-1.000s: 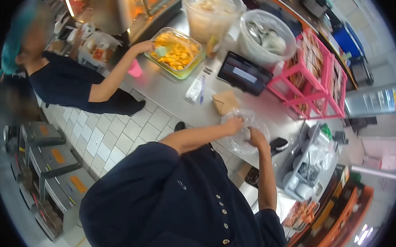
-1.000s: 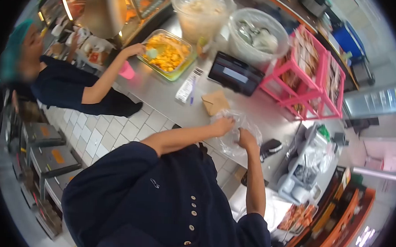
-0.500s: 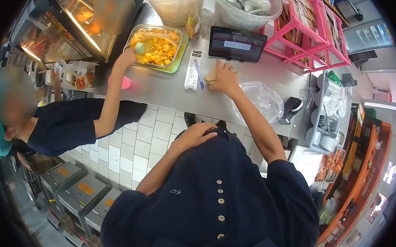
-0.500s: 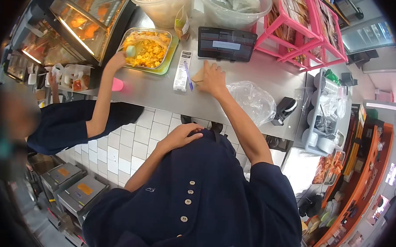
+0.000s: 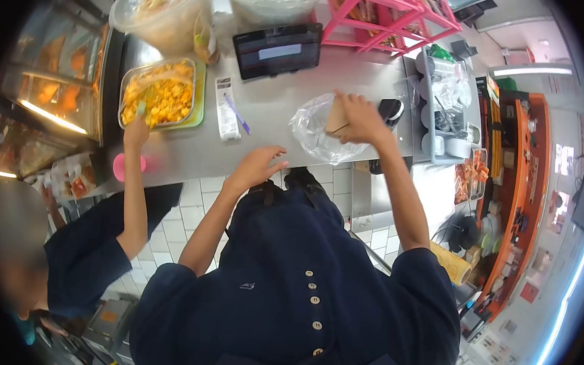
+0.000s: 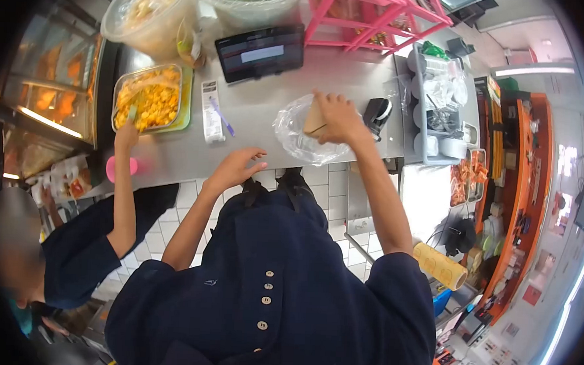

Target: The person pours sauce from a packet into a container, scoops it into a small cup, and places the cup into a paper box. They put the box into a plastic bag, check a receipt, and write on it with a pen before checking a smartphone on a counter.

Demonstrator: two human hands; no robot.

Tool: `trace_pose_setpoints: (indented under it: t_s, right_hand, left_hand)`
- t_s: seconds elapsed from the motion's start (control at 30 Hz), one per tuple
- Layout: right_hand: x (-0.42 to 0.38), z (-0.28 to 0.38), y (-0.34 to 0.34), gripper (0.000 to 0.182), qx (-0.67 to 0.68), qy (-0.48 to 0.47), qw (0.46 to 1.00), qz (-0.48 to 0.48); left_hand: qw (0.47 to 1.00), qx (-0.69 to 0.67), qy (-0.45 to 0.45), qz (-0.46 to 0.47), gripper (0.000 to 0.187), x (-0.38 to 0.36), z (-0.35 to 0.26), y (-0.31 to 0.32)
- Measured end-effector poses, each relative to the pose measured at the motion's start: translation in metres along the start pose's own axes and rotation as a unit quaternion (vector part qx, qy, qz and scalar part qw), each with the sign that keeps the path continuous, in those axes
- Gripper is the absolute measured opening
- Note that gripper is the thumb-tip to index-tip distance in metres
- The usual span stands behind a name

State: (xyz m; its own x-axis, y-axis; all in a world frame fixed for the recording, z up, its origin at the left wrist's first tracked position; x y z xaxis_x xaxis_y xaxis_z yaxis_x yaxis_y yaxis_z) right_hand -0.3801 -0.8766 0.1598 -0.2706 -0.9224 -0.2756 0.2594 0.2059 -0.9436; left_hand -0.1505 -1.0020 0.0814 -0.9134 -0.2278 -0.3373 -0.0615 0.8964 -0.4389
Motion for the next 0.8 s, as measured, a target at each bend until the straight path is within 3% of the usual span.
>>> trace_pose_setpoints:
  t_s: [0.07,0.13,0.2,0.33,0.4,0.43,0.5,0.53,0.57,0.63,0.7,0.8]
  right_hand:
    - [0.01,-0.006,0.047,0.123,0.003,-0.017,1.0,0.001]
    - [0.014,-0.005,0.091,0.118,-0.068,-0.082,0.994,-0.034]
    - [0.01,-0.008,0.115,0.105,-0.143,-0.126,0.966,-0.174]
    - [-0.03,-0.032,0.031,0.075,0.066,-0.136,0.967,-0.206]
    - [-0.046,-0.094,0.013,0.062,0.233,-0.137,0.923,-0.272]
    - [-0.058,-0.136,0.008,0.041,0.203,-0.079,0.92,-0.327]
    - [-0.087,-0.231,0.001,0.027,0.216,0.049,0.87,-0.439]
    - [-0.106,-0.274,0.001,0.02,0.152,0.134,0.839,-0.504]
    - [-0.12,-0.319,0.007,0.021,0.146,0.189,0.819,-0.522]
    - [-0.154,-0.372,0.002,0.026,0.019,0.294,0.771,-0.564]
    - [-0.173,-0.41,0.004,0.025,-0.052,0.415,0.744,-0.521]
    - [-0.191,-0.453,0.015,0.022,-0.029,0.453,0.769,-0.449]
  left_hand:
    - [1.0,-0.008,0.01,-0.014,0.033,0.016,-0.019,-0.004]
    - [0.999,-0.034,0.004,-0.022,0.03,0.03,-0.044,-0.007]
    - [0.997,-0.068,0.003,-0.031,0.028,0.041,-0.064,0.004]
    - [0.989,-0.135,-0.018,-0.06,0.03,0.071,-0.093,0.036]
    - [0.982,-0.156,-0.013,-0.104,0.034,0.089,-0.098,0.061]
    - [0.985,-0.129,-0.037,-0.107,0.051,0.099,-0.098,0.074]
    - [0.98,-0.026,-0.047,-0.192,0.066,0.115,-0.099,0.097]
    - [0.971,0.026,-0.052,-0.233,0.074,0.12,-0.102,0.106]
    - [0.971,0.022,-0.087,-0.224,0.093,0.128,-0.101,0.115]
    - [0.953,0.134,-0.116,-0.245,0.096,0.137,-0.105,0.129]
    - [0.937,0.194,-0.131,-0.261,0.097,0.145,-0.105,0.139]
    - [0.932,0.207,-0.139,-0.262,0.096,0.148,-0.097,0.14]
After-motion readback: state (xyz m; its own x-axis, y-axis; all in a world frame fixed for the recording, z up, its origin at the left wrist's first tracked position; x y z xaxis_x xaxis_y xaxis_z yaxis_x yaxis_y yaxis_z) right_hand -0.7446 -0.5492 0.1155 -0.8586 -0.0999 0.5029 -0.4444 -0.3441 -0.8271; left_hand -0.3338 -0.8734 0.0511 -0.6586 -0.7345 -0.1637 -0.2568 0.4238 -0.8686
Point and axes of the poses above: each hand's wrist, its own x-axis towards the middle knuckle, its own y-axis out of the palm, z = x × y, the point moved 6 cm from there along x, towards the middle knuckle, and after that the axes turned 10 degrees about -y, right-handed, at the moved point
